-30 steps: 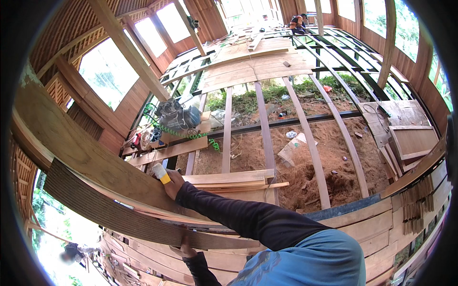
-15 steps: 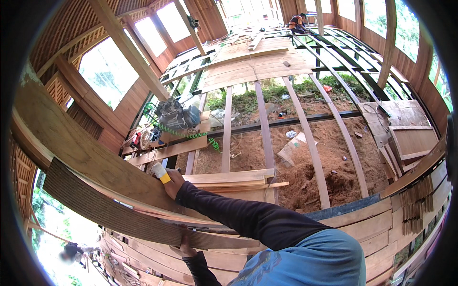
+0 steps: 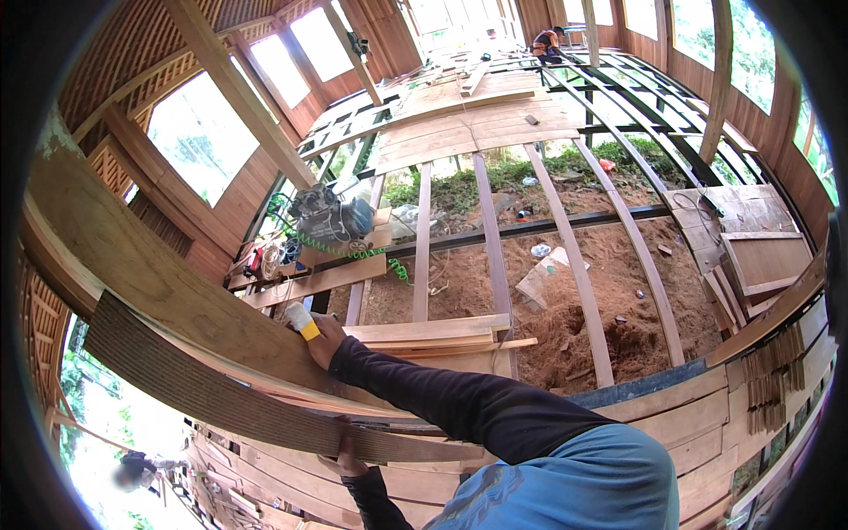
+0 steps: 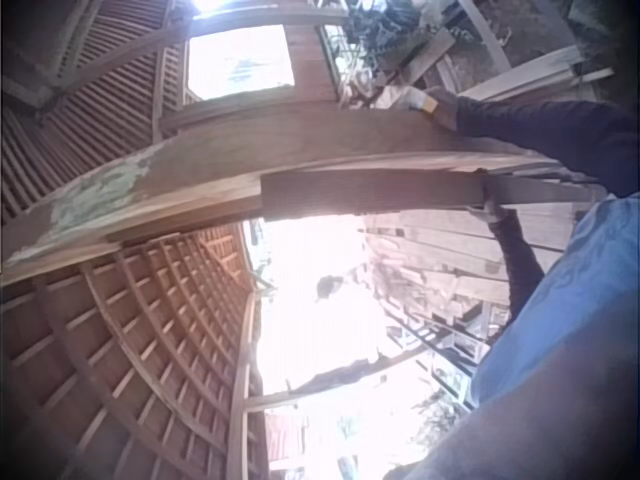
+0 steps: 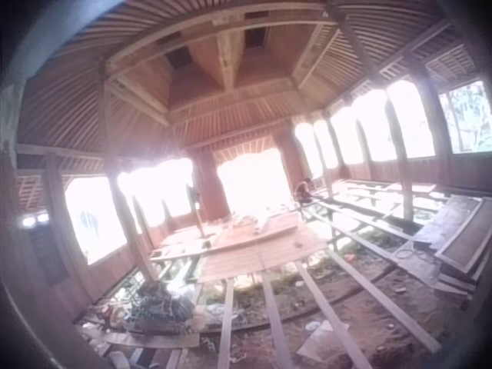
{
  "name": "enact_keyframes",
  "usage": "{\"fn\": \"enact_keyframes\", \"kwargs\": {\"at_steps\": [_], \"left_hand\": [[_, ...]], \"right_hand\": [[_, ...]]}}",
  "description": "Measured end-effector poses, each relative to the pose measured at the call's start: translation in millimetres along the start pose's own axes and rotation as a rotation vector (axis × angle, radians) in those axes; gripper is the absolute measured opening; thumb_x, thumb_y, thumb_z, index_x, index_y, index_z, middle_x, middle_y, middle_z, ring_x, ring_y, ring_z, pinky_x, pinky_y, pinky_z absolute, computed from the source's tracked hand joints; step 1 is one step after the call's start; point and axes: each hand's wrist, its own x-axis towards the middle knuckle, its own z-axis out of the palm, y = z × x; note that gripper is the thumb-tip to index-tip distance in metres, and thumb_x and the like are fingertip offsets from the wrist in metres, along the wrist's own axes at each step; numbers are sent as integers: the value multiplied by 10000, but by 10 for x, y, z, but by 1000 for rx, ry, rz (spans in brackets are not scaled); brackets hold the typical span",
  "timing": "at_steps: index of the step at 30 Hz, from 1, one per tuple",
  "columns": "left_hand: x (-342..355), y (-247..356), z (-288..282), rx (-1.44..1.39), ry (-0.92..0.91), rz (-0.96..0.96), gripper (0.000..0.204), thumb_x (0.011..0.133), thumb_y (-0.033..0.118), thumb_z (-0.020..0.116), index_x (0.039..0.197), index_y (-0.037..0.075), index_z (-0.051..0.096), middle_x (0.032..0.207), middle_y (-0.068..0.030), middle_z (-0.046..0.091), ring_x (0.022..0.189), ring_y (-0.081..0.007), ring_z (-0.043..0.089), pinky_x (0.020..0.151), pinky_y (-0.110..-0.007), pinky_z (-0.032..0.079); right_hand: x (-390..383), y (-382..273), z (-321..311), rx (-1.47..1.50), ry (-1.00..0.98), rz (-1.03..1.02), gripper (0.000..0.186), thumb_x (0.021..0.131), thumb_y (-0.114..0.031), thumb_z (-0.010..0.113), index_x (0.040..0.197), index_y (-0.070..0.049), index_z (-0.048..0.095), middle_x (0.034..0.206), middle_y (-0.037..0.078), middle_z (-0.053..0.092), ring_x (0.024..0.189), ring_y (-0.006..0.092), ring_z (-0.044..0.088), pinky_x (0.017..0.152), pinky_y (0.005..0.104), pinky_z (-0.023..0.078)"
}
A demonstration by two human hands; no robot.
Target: The person measures a wooden plank with a tape measure and marks it with a pencil. They then use a try square to draw a straight line across the plank and pick up a hand saw.
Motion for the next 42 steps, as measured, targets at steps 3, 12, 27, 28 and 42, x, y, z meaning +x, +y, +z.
{"fn": "enact_keyframes", "kwargs": {"at_steps": [3, 12, 27, 28, 42], "left_hand": [[2, 36, 44, -5, -16, 12, 533, 706, 198, 738, 1138, -100, 643, 1005, -205, 711, 898, -299, 696, 863, -411, 554], [10, -184, -123, 0, -3, -27, 514, 697, 179, 732, 1117, -106, 648, 982, -207, 712, 890, -298, 694, 865, -416, 549], [11, -95, -70, 11, 2, -24, 529, 674, 195, 731, 1114, -87, 651, 991, -195, 714, 890, -296, 699, 851, -413, 558], [8, -108, -77, 2, 2, -22, 537, 676, 199, 730, 1122, -88, 647, 994, -195, 714, 893, -296, 699, 853, -412, 557], [-4, -38, -4, -7, 1, -17, 595, 697, 217, 738, 1183, -106, 620, 1025, -213, 709, 911, -300, 704, 864, -419, 564]], "right_hand": [[7, -15, -30, -31, 0, 1, 238, 913, -105, 475, 1023, 18, 646, 933, 242, 695, 946, 397, 676, 798, 413, 504], [10, 49, 11, -25, 2, 3, 229, 918, -109, 494, 1024, 17, 654, 939, 229, 700, 938, 383, 682, 800, 403, 508], [13, 37, -8, -63, -14, 45, 255, 953, -166, 490, 1024, 18, 652, 934, 228, 700, 934, 381, 681, 783, 404, 504], [15, 36, -5, -61, -17, 46, 256, 951, -166, 490, 1026, 17, 652, 936, 228, 701, 935, 383, 680, 784, 404, 504], [21, 121, 21, 13, -26, 85, 249, 931, -119, 478, 1032, 25, 655, 937, 180, 718, 916, 273, 688, 813, 362, 502]]}}
